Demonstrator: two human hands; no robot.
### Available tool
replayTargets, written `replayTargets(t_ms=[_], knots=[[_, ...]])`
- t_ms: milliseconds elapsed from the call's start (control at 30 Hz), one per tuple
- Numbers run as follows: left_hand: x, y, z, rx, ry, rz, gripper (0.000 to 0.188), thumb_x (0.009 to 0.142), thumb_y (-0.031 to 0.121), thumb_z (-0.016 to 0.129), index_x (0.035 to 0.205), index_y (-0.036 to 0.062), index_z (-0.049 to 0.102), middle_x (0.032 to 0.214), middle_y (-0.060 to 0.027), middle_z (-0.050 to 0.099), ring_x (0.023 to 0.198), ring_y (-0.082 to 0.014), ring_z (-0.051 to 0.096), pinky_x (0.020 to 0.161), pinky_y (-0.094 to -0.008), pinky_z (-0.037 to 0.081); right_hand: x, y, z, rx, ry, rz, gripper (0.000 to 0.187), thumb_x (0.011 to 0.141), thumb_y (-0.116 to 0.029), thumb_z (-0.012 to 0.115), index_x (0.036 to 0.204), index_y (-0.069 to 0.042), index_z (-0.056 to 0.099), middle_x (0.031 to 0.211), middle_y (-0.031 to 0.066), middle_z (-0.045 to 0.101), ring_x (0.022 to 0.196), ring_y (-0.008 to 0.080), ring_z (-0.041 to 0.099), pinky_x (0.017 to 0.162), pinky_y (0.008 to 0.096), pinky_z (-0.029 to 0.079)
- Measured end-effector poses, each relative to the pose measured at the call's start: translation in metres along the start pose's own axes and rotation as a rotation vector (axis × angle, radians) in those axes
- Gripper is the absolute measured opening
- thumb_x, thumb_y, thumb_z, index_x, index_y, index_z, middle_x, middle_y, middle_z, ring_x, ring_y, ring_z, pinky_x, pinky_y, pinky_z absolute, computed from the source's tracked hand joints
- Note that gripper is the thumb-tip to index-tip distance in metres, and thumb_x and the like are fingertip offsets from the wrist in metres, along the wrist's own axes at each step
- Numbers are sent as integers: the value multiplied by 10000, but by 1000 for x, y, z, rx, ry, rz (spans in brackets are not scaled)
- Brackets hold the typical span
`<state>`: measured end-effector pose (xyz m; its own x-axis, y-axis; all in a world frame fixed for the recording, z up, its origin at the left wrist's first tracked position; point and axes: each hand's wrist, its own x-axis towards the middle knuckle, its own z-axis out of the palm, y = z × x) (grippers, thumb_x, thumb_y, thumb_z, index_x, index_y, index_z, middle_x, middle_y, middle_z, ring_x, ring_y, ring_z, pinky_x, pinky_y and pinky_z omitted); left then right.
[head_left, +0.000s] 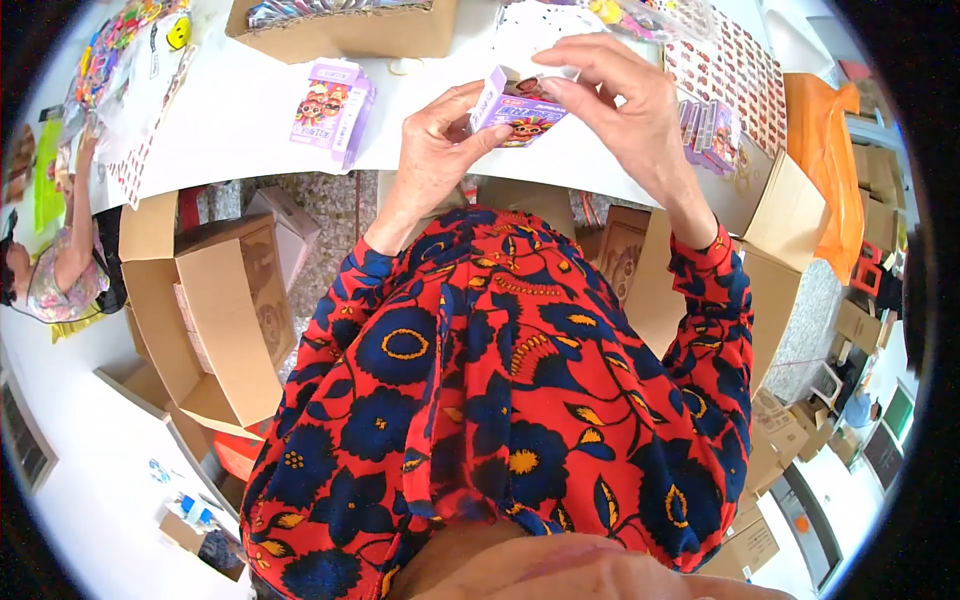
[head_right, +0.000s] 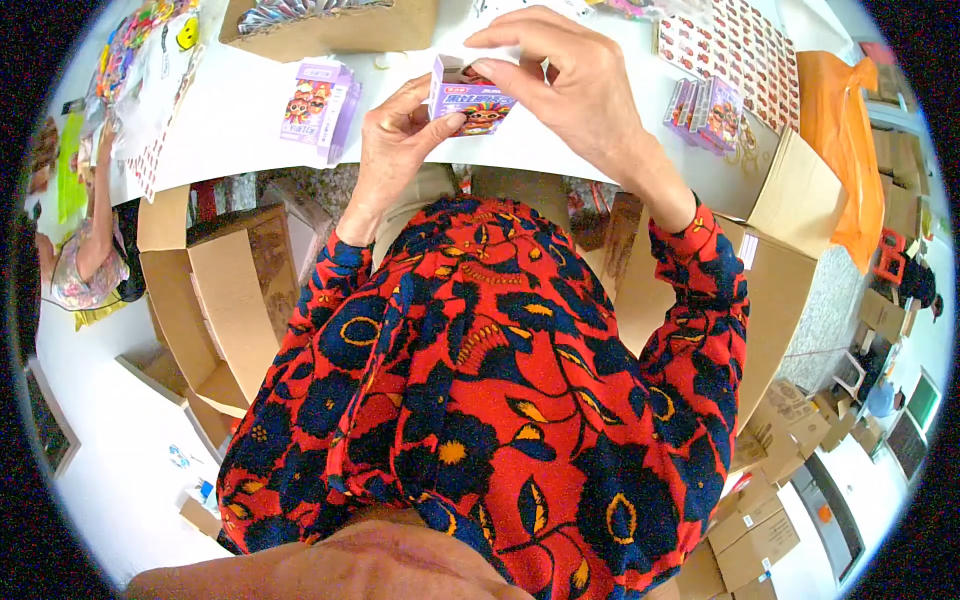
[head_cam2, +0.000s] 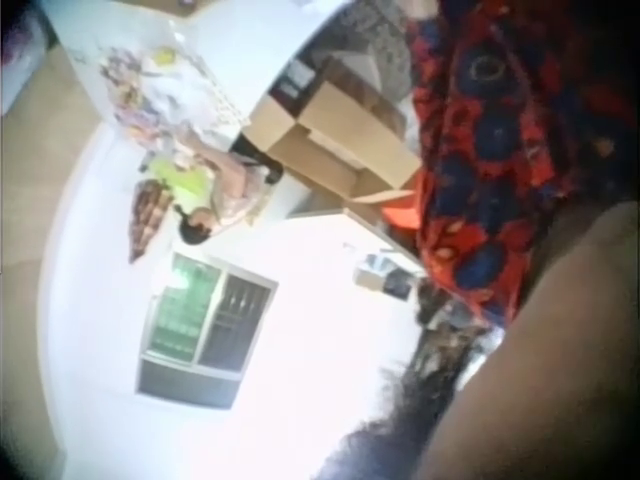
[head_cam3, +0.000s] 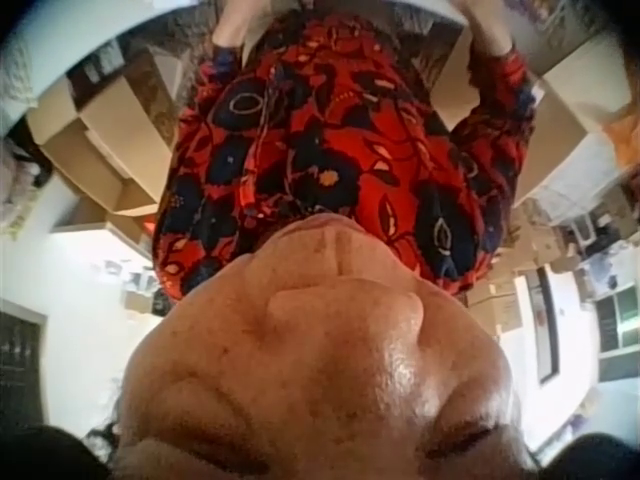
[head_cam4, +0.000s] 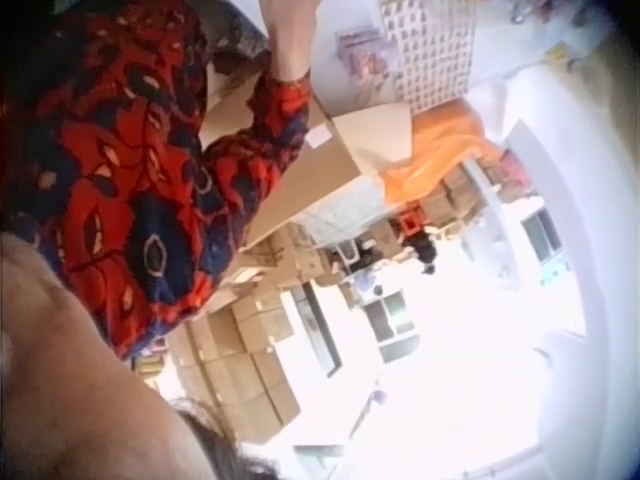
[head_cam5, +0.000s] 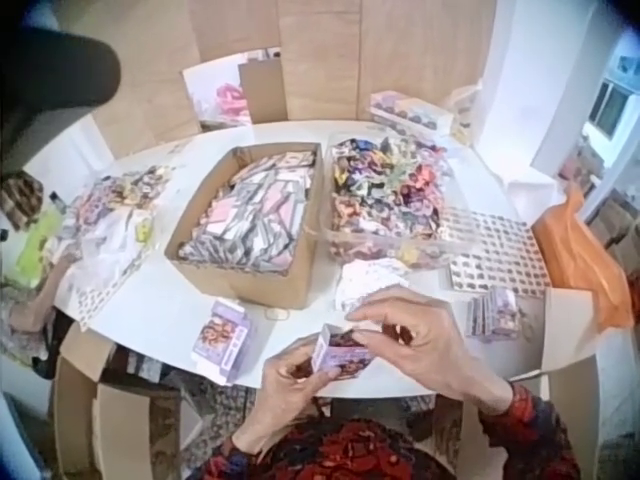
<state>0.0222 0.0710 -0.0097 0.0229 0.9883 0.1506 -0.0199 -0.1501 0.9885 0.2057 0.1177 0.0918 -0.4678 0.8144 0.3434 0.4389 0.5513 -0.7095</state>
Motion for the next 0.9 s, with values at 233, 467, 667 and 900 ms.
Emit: replayTargets(t_ms=[233, 467, 667, 900], knots=[[0, 10, -24, -188, 39, 9, 368, 803, 10, 669, 1160, -6, 583, 1159, -89, 571, 812, -91, 604, 667, -213, 519, -1, 65, -1, -18, 10, 89, 183, 883, -137, 591, 1050, -73, 630, 778, -22, 615, 649, 29, 466, 573, 182, 395], [-6, 10, -32, -164, 55, -27, 366, 808, 7, 662, 1161, -23, 572, 1188, -115, 552, 874, -142, 620, 737, -254, 540, -24, 140, 56, -661, -415, -72, 396, 794, -70, 548, 1183, -140, 536, 945, 95, 630, 779, 304, 621, 670, 392, 514], [-9, 10, -35, -123, 60, -42, 363, 808, 11, 664, 1158, -24, 574, 1186, -122, 555, 867, -142, 621, 731, -249, 540, -9, 141, 64, -802, -628, -210, 420, 805, -56, 457, 1211, -141, 519, 782, 102, 547, 710, 279, 612, 615, 390, 509], [-8, 10, -35, -114, 60, -41, 353, 804, 18, 671, 1143, -25, 583, 1185, -124, 557, 856, -131, 620, 722, -248, 538, -7, 147, 63, -806, -625, -305, 304, 798, -33, 463, 1075, -97, 571, 820, 108, 549, 715, 268, 616, 617, 375, 507]])
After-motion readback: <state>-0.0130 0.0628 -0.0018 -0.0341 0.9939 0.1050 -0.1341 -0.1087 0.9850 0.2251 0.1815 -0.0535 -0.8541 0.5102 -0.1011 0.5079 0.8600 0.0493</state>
